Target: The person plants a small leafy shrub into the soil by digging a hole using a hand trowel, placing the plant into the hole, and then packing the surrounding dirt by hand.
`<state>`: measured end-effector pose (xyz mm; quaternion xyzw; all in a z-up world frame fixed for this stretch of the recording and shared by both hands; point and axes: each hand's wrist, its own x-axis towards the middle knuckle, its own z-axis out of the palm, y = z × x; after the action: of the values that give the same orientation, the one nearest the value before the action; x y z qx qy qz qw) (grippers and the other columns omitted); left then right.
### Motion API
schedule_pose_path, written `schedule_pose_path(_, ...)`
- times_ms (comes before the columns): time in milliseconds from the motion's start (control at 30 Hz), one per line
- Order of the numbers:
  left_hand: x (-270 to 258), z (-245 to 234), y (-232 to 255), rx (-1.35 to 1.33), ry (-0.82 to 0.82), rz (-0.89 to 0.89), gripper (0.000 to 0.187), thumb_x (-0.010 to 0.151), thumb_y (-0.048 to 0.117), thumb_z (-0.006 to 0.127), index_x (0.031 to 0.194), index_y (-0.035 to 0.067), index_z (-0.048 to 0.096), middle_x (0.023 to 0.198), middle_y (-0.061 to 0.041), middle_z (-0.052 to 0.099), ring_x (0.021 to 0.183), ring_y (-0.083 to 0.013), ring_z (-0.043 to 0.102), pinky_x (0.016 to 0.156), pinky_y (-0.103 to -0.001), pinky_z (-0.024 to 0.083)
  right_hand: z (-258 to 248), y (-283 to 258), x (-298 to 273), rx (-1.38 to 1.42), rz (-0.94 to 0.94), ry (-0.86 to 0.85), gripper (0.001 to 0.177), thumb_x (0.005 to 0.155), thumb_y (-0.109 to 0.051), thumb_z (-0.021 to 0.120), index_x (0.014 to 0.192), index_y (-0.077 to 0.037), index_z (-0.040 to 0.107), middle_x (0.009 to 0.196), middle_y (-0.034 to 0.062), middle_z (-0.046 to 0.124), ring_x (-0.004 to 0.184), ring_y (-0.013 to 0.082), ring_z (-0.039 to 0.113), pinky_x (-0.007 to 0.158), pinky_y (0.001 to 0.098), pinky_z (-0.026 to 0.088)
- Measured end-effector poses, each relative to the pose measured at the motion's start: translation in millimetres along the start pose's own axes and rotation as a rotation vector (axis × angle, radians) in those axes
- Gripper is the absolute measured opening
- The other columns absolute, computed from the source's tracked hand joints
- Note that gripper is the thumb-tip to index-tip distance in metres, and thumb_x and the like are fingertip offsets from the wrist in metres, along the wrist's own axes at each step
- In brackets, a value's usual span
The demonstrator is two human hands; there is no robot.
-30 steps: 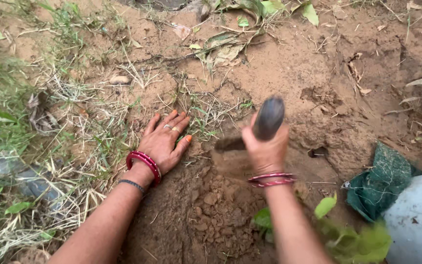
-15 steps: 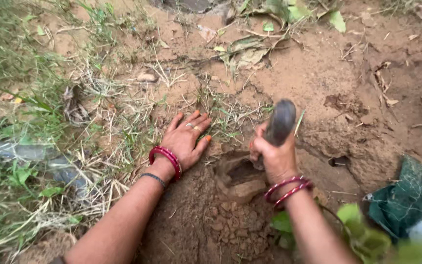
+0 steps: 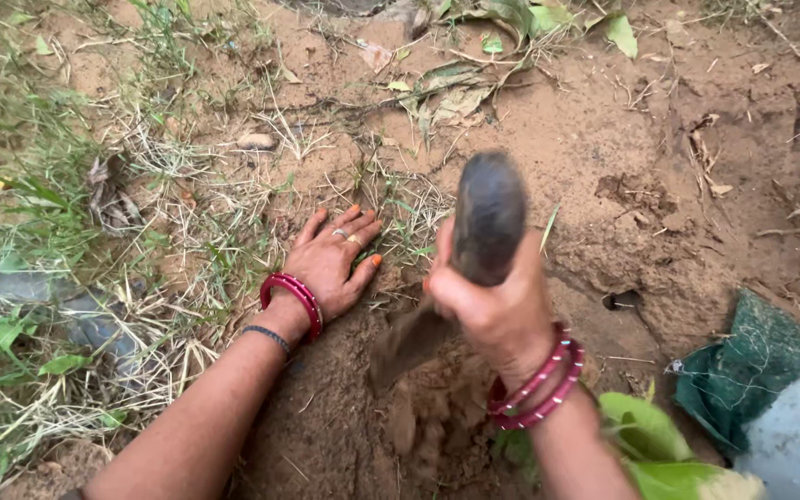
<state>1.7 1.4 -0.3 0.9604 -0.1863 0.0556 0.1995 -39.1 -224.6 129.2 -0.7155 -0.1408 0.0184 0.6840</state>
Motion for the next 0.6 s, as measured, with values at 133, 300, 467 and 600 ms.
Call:
schedule_pose_path(133, 1, 1, 0, -0.002, 0.01, 0.009, 0.058, 0.099, 0.042, 0.045, 0.148, 0.011, 0.05, 0.155, -0.009, 0.048, 0.149, -0.0252, 0.033, 0.123, -0.05, 0.014, 4, 12, 15, -0.353, -0.09, 0.071, 0.012, 0.08, -0.014, 0.073, 0.077, -0.006, 0.064, 0.062, 0.0014, 0.062, 0.052, 0.0117, 0.063, 0.054, 0.0314, 0.055)
schedule_pose_path(300, -1, 2, 0, 0.0, 0.014, 0.007, 0.056, 0.098, 0.042, 0.046, 0.146, 0.012, 0.051, 0.155, -0.007, 0.048, 0.15, -0.0243, 0.033, 0.124, -0.049, 0.014, 8, 30, 8, -0.496, -0.015, 0.229, 0.026, 0.073, -0.016, 0.075, 0.096, -0.003, 0.069, 0.078, 0.003, 0.071, 0.066, 0.0115, 0.068, 0.063, 0.0324, 0.06)
schedule_pose_path(467, 5, 1, 2, -0.011, 0.022, 0.005, 0.057, 0.098, 0.041, 0.047, 0.146, 0.012, 0.052, 0.154, -0.007, 0.048, 0.148, -0.0243, 0.034, 0.123, -0.049, 0.015, -9, -48, -1, -0.25, -0.029, 0.46, 0.024, 0.075, -0.015, 0.074, 0.095, -0.004, 0.066, 0.083, 0.0033, 0.071, 0.067, 0.0145, 0.068, 0.061, 0.0315, 0.058)
schedule_pose_path(600, -1, -1, 1, -0.014, -0.013, -0.014, 0.056, 0.098, 0.04, 0.046, 0.146, 0.012, 0.052, 0.156, -0.006, 0.047, 0.149, -0.0242, 0.033, 0.123, -0.049, 0.014, -35, -111, 22, -0.207, -0.142, 0.369, 0.014, 0.079, -0.016, 0.068, 0.09, -0.007, 0.065, 0.081, 0.003, 0.069, 0.07, 0.0148, 0.067, 0.066, 0.0317, 0.057)
